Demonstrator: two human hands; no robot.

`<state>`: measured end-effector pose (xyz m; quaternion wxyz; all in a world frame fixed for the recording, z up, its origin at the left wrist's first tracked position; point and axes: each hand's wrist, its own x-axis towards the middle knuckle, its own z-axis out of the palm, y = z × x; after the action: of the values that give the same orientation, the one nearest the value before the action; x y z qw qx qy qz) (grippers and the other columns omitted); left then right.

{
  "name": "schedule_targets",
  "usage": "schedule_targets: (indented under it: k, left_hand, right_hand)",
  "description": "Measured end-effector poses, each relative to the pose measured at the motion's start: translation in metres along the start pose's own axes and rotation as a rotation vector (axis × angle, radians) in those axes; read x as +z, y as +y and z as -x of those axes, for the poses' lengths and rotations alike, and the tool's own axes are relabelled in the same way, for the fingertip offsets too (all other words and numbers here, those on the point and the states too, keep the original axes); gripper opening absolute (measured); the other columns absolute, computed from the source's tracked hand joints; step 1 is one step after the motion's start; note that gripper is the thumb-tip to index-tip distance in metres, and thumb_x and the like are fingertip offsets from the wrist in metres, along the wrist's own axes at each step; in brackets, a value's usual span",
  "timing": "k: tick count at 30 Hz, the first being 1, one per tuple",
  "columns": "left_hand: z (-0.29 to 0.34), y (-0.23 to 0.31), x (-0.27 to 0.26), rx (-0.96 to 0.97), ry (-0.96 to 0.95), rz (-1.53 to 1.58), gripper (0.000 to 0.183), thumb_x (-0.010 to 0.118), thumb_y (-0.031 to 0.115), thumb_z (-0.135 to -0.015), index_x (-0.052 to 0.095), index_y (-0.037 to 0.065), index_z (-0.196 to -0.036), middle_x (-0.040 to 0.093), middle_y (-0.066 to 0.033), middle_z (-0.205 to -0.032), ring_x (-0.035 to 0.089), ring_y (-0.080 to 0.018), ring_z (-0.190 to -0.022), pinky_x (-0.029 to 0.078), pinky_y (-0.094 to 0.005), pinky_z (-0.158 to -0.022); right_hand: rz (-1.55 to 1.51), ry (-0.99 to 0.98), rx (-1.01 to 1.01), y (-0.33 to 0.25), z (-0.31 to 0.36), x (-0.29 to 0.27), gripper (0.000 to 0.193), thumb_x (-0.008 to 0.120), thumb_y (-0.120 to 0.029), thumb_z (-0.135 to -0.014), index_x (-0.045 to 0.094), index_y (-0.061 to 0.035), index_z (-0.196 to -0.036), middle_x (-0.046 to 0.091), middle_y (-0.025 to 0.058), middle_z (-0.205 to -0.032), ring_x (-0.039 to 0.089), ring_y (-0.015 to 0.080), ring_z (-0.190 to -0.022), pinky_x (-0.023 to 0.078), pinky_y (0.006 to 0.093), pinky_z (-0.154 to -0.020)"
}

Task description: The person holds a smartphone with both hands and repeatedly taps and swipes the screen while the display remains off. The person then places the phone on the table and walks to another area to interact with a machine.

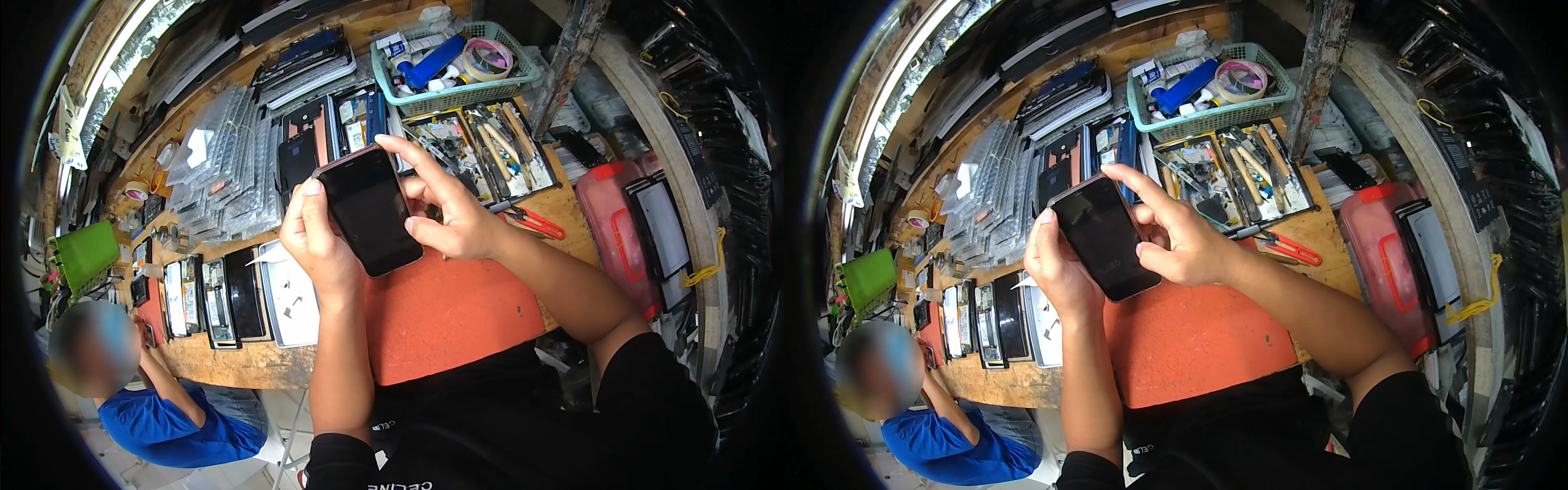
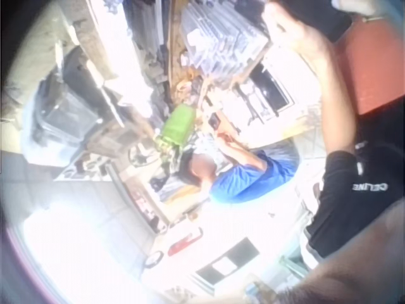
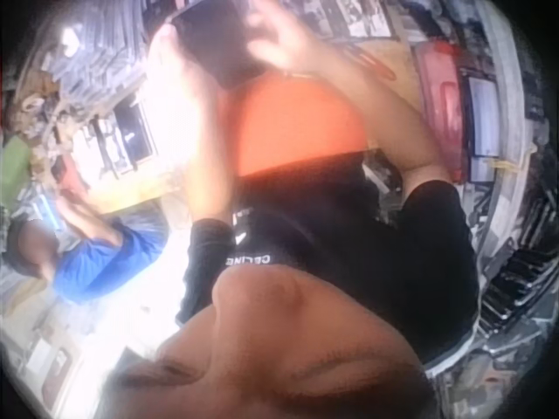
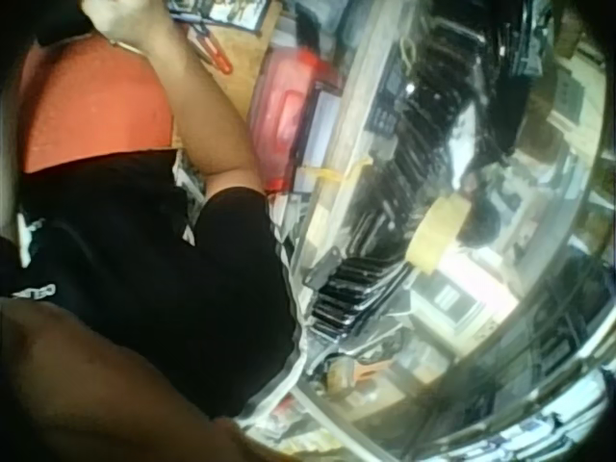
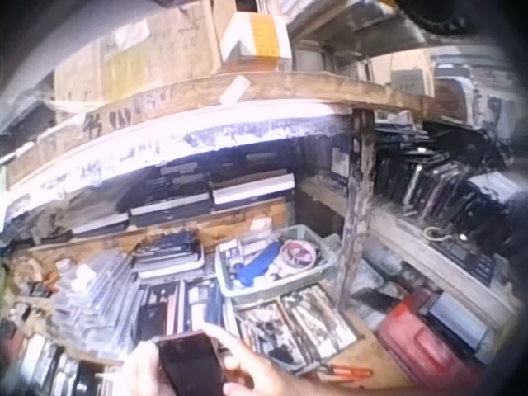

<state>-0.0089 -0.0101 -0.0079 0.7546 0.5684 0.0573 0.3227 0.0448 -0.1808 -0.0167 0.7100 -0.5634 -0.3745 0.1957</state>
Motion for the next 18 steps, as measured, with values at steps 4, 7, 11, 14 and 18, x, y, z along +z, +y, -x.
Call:
schedule_targets:
  k: [4, 7, 11, 14, 18]
  left_hand:
    - [-0.0012, -0.0029, -0.0039, 0.023, -0.014, -0.004, 0.026, 0.050, 0.018, -0.106, 0.066, 0.000, -0.096, 0.071, -0.0079, -0.092, 0.067, -0.0129, -0.081, 0.056, -0.0279, -0.076]
    - [-0.0013, -0.0045, -0.0043, 0.018, -0.015, -0.023, 0.026, 0.050, 0.018, -0.106, 0.066, 0.000, -0.096, 0.071, -0.0079, -0.092, 0.067, -0.0131, -0.081, 0.056, -0.0277, -0.076]
    - [0.0009, -0.0006, 0.0008, 0.008, -0.005, 0.021, 0.028, 0.053, 0.018, -0.108, 0.069, -0.003, -0.099, 0.066, -0.0014, -0.089, 0.057, -0.0062, -0.080, 0.047, -0.0222, -0.073]
    - [0.0017, 0.0032, 0.0033, -0.002, -0.001, 0.018, 0.028, 0.053, 0.018, -0.108, 0.069, -0.003, -0.099, 0.066, -0.0019, -0.090, 0.058, -0.0067, -0.080, 0.048, -0.0225, -0.074]
    - [-0.0001, -0.0018, -0.0031, 0.005, -0.017, -0.001, 0.026, 0.049, 0.017, -0.106, 0.066, -0.001, -0.098, 0.071, -0.0083, -0.093, 0.067, -0.0137, -0.081, 0.056, -0.0284, -0.075]
  right_hand:
    - [0.029, -0.014, -0.022, 0.0039, -0.0008, -0.0023, 0.099, 0.050, 0.006, -0.075, 0.011, -0.0096, -0.165, 0.067, 0.0053, -0.095, 0.058, 0.0097, -0.079, 0.045, 0.0271, -0.074]
    - [0.044, -0.009, -0.024, 0.0059, -0.0002, -0.0042, 0.099, 0.051, 0.007, -0.076, 0.011, -0.0097, -0.165, 0.066, 0.0047, -0.093, 0.057, 0.0093, -0.078, 0.045, 0.0273, -0.073]
    - [0.112, -0.003, -0.031, 0.0026, 0.0007, -0.0018, 0.097, 0.054, 0.007, -0.081, 0.011, -0.0101, -0.165, 0.066, 0.0027, -0.090, 0.056, 0.0077, -0.076, 0.044, 0.0261, -0.072]
    - [0.102, 0.001, -0.047, 0.0037, -0.0006, -0.0006, 0.095, 0.056, 0.007, -0.083, 0.011, -0.0104, -0.165, 0.064, 0.0011, -0.087, 0.055, 0.0065, -0.075, 0.043, 0.0246, -0.070]
    - [0.094, 0.003, -0.034, 0.0034, 0.0004, -0.0003, 0.095, 0.055, 0.007, -0.083, 0.011, -0.0101, -0.165, 0.065, 0.0010, -0.088, 0.055, 0.0065, -0.075, 0.043, 0.0246, -0.070]
